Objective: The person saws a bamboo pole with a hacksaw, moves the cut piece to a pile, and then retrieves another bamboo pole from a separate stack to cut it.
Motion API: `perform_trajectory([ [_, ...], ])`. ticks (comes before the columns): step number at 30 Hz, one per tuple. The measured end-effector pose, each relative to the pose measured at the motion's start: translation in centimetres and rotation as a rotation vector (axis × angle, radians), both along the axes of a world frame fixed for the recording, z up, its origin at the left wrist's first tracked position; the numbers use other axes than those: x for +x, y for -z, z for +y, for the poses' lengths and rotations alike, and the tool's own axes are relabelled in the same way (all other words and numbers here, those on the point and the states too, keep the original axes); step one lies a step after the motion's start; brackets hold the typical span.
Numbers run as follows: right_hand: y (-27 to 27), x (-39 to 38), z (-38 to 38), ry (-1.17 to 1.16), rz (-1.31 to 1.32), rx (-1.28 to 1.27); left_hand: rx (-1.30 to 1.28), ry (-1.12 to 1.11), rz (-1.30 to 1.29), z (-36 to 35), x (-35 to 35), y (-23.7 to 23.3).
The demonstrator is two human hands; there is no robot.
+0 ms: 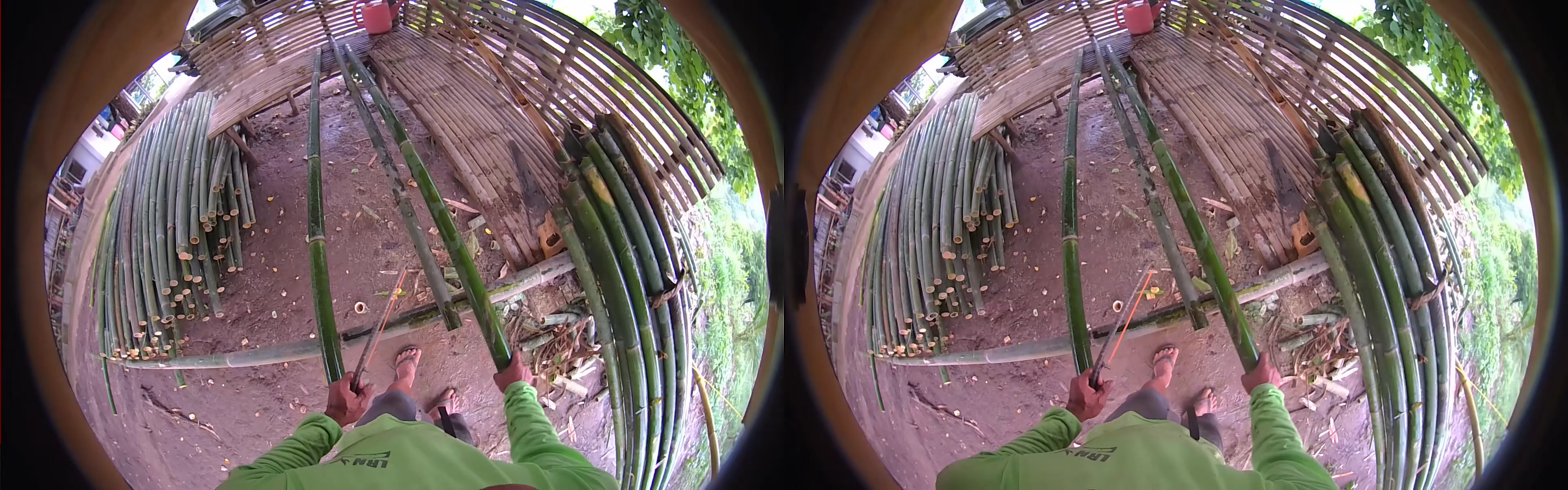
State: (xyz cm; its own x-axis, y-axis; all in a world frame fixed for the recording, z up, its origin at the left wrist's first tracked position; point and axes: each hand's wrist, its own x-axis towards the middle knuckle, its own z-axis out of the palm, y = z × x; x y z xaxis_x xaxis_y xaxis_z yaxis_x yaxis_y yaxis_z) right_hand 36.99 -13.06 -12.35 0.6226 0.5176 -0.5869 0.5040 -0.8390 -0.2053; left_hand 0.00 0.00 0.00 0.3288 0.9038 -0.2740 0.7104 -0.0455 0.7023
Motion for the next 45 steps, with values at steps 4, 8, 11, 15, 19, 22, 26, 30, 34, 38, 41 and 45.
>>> perform_trajectory([
  [4, 2.0, -0.1, 5.3, -0.046, 0.001, 0.091, 0.064, -0.010, 0.026, 3.2, 0.2, 0.3],
  [8, 1.1, 0.8, 7.0, -0.065, -0.044, 0.154, 0.047, -0.007, -0.029, 1.1, 0.5, 0.5],
  [11, -0.1, 1.8, 10.6, -0.094, -0.016, 0.299, 0.034, 0.027, 0.013, -0.1, 1.1, 0.2],
  [15, -0.6, 1.1, 9.0, -0.123, -0.080, 0.657, -0.023, 0.019, -0.005, -0.7, 1.3, -0.8],
  [19, 1.3, 2.4, 0.4, -0.122, 0.128, 0.185, 0.003, 0.036, 0.034, -0.7, 0.6, -1.1],
  [22, -0.1, 1.7, 1.4, -0.156, 0.085, 0.030, 0.004, 0.024, 0.031, -1.0, 0.3, -0.7],
  [26, -0.4, 1.7, 6.8, -0.137, -0.023, 0.029, -0.007, 0.014, 0.016, -0.3, 0.4, 0.7],
  [30, -0.9, 2.1, 11.8, -0.222, 0.036, 0.222, -0.070, -0.043, 0.017, 0.1, 0.5, 0.5],
  [34, -0.7, 0.2, 12.6, -0.378, -0.069, 0.455, -0.026, -0.039, 0.002, 0.1, -0.2, -0.1],
  [38, 1.9, 0.3, 14.8, -0.417, -0.086, 0.412, 0.078, -0.082, -0.030, 0.1, -0.8, 1.1],
  [41, 1.4, 0.4, 14.1, -0.445, -0.142, 0.488, 0.011, -0.064, -0.067, -0.1, -0.5, -1.2],
  [45, 0.7, 0.4, 15.0, -0.385, -0.136, 0.420, 0.083, 0.039, -0.058, 0.1, -1.2, -0.6],
])
